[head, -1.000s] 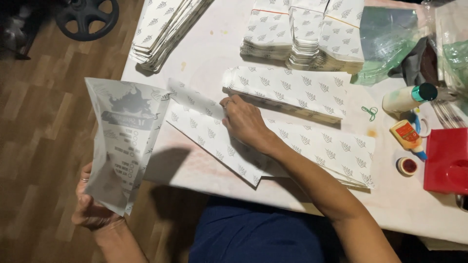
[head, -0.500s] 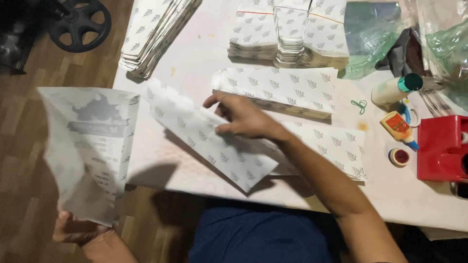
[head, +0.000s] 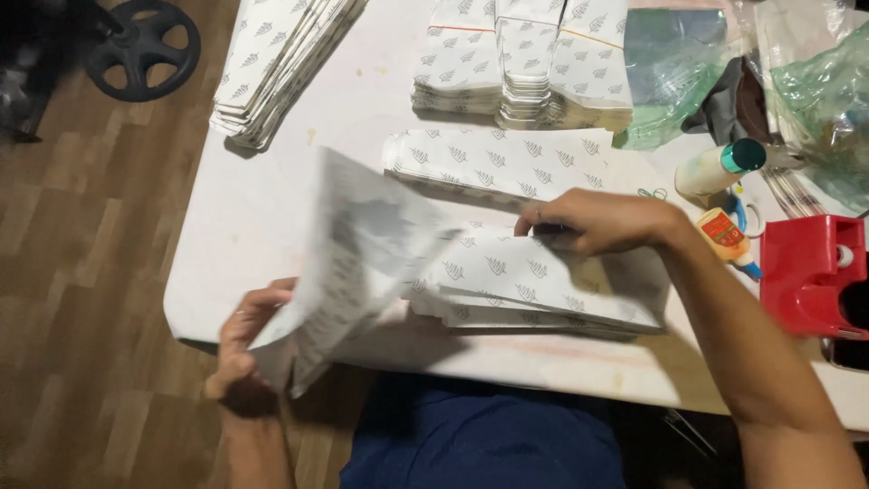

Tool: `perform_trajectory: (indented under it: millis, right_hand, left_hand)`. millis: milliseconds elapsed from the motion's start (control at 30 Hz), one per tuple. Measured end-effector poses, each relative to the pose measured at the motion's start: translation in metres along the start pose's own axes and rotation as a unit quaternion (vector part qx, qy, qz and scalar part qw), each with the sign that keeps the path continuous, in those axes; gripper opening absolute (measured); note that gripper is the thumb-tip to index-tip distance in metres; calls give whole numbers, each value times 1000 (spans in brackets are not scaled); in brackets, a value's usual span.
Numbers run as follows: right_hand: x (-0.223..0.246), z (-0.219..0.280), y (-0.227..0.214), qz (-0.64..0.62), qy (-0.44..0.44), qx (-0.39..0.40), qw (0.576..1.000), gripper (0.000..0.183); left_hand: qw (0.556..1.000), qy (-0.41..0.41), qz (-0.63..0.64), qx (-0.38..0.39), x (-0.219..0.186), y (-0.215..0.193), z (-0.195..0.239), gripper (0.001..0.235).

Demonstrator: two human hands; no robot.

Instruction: Folding pre-printed paper sheets into a specific shape and stacking them on a table.

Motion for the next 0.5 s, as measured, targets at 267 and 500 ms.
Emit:
perform_trajectory:
  millis: [267, 500]
  right_hand:
    - [6, 40, 44, -311, -18, -360, 880, 29]
    - [-25, 71, 98, -311, 98, -466, 823, 28]
  left_hand:
    - [986, -64, -22, 151, 44, 43, -19, 82]
    - [962, -108, -118, 221, 52, 68, -21, 73]
Point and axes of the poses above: each hand's wrist, its own z-axis away from the middle knuckle, its own y-axis out of the palm, x = y × z, the point moved 1 cm from there along -z, towards the middle knuckle, and after that the axes turned 9 degrees about -x, right-handed, at the moved point
